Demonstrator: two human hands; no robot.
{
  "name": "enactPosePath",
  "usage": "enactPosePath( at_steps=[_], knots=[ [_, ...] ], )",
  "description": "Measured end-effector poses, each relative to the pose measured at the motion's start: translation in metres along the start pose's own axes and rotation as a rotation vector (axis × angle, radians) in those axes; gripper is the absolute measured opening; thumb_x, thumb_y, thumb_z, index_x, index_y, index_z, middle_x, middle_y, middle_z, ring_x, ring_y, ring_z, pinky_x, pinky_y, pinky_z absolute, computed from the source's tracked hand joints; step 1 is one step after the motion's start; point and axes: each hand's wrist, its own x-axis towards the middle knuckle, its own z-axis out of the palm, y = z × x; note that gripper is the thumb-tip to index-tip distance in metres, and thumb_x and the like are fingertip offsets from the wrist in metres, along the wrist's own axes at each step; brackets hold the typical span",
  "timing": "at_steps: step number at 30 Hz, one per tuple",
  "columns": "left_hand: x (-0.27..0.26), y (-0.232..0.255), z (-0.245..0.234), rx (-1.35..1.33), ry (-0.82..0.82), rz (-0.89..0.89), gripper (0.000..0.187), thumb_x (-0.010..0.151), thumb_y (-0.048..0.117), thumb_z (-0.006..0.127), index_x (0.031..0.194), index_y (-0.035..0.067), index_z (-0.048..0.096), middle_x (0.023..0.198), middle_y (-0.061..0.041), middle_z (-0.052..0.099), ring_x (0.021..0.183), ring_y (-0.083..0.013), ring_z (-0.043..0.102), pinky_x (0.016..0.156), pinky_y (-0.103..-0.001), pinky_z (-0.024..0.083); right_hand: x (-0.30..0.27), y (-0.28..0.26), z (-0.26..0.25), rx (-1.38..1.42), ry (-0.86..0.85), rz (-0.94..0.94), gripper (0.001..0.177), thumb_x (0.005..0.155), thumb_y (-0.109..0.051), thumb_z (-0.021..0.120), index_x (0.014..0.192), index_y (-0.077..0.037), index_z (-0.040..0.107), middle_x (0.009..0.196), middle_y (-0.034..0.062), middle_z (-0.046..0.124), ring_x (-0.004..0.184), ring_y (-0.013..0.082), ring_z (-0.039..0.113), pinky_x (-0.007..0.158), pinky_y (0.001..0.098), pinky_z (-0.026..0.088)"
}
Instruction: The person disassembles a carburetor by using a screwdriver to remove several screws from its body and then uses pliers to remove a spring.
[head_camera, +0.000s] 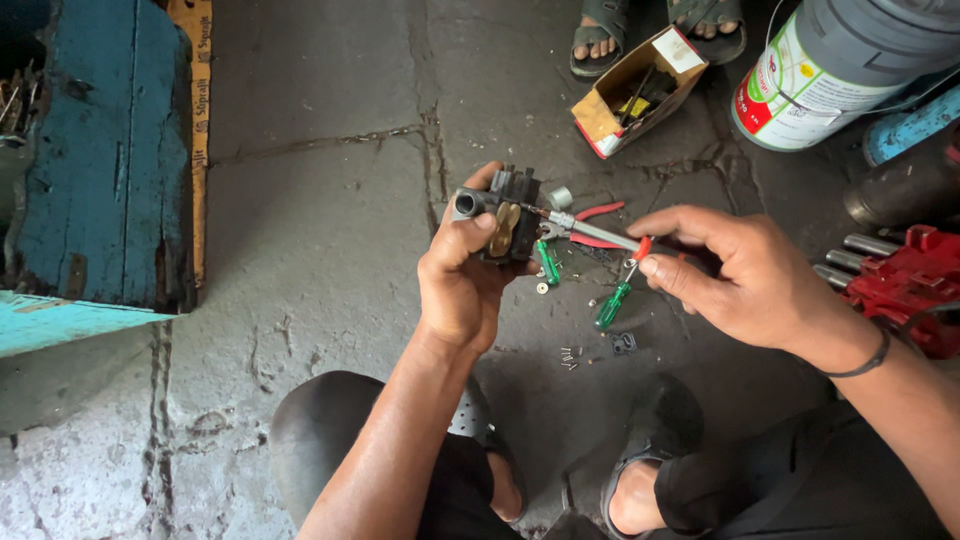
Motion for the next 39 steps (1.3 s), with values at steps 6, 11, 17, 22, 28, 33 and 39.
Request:
enactPosePath(
  at_steps=[6,11,17,22,28,33,39],
  knots=[
    [0.0,-0.001,-0.002,0.104,-0.019,0.05,0.081,0.074,0.025,0.063,0.152,0.009,0.048,0.113,-0.009,0.064,0.098,-0.0219,0.06,0.077,-0.04,0.054,0.003,0.007,-0.006,0.275,-0.184,0.143,0.034,0.093,-0.02,0.063,0.124,-0.005,0.068,0.074,0.0032,0.068,0.052,0.0087,0.057,0.045,0.0247,0.046],
    [-0.005,0.0,-0.003,0.223,-0.091,0.126,0.083,0.071,0.018,0.065,0.152,0.005,0.052,0.112,-0.009,0.065,0.095,-0.0192,0.06,0.079,-0.034,0.052,0.005,0.001,-0.011,0.637,-0.403,0.64,0.041,0.095,-0.037,0.053,0.117,-0.009,0.072,0.058,0.0039,0.054,0.04,0.0085,0.041,0.034,0.0239,0.03],
    [-0.008,0.007,-0.001,0.329,-0.124,0.179,0.082,0.068,0.016,0.065,0.149,0.006,0.053,0.115,-0.005,0.066,0.095,-0.0154,0.06,0.079,-0.029,0.051,0.003,0.015,-0.001,0.373,-0.385,0.351,0.046,0.101,-0.038,0.046,0.104,-0.002,0.075,0.055,0.0011,0.05,0.04,0.0079,0.041,0.036,0.0246,0.033],
    [-0.011,0.009,0.001,0.406,-0.133,0.202,0.082,0.069,0.016,0.067,0.15,0.005,0.054,0.114,-0.005,0.065,0.095,-0.0159,0.06,0.083,-0.028,0.051,0.006,0.008,-0.004,0.439,-0.412,0.711,0.062,0.097,-0.055,0.045,0.09,-0.002,0.076,0.047,0.0012,0.045,0.037,0.0102,0.035,0.035,0.0278,0.028],
    [-0.013,0.007,0.005,0.33,-0.12,0.178,0.084,0.068,0.017,0.065,0.151,0.004,0.051,0.121,-0.007,0.064,0.104,-0.0175,0.06,0.087,-0.03,0.052,0.005,0.014,0.009,-0.008,-0.207,0.263,0.061,0.101,-0.049,0.044,0.068,-0.004,0.07,0.049,0.001,0.053,0.045,0.0106,0.048,0.046,0.0318,0.041],
    [-0.013,0.01,0.006,0.374,-0.166,0.27,0.087,0.069,0.019,0.065,0.153,0.003,0.048,0.132,-0.01,0.064,0.121,-0.021,0.06,0.108,-0.032,0.047,0.003,0.01,0.01,-0.187,-0.076,0.072,0.054,0.101,-0.043,0.049,0.067,-0.005,0.066,0.048,0.0075,0.056,0.046,0.0188,0.054,0.05,0.0361,0.046],
    [-0.018,0.013,0.003,0.435,-0.164,0.349,0.089,0.07,0.02,0.067,0.155,0.003,0.047,0.132,-0.009,0.063,0.121,-0.0196,0.059,0.108,-0.03,0.046,-0.001,-0.006,0.014,-0.507,0.133,-0.074,0.036,0.098,-0.04,0.062,0.079,-0.012,0.074,0.057,0.0136,0.062,0.054,0.0345,0.063,0.05,0.0451,0.047]
  ],
)
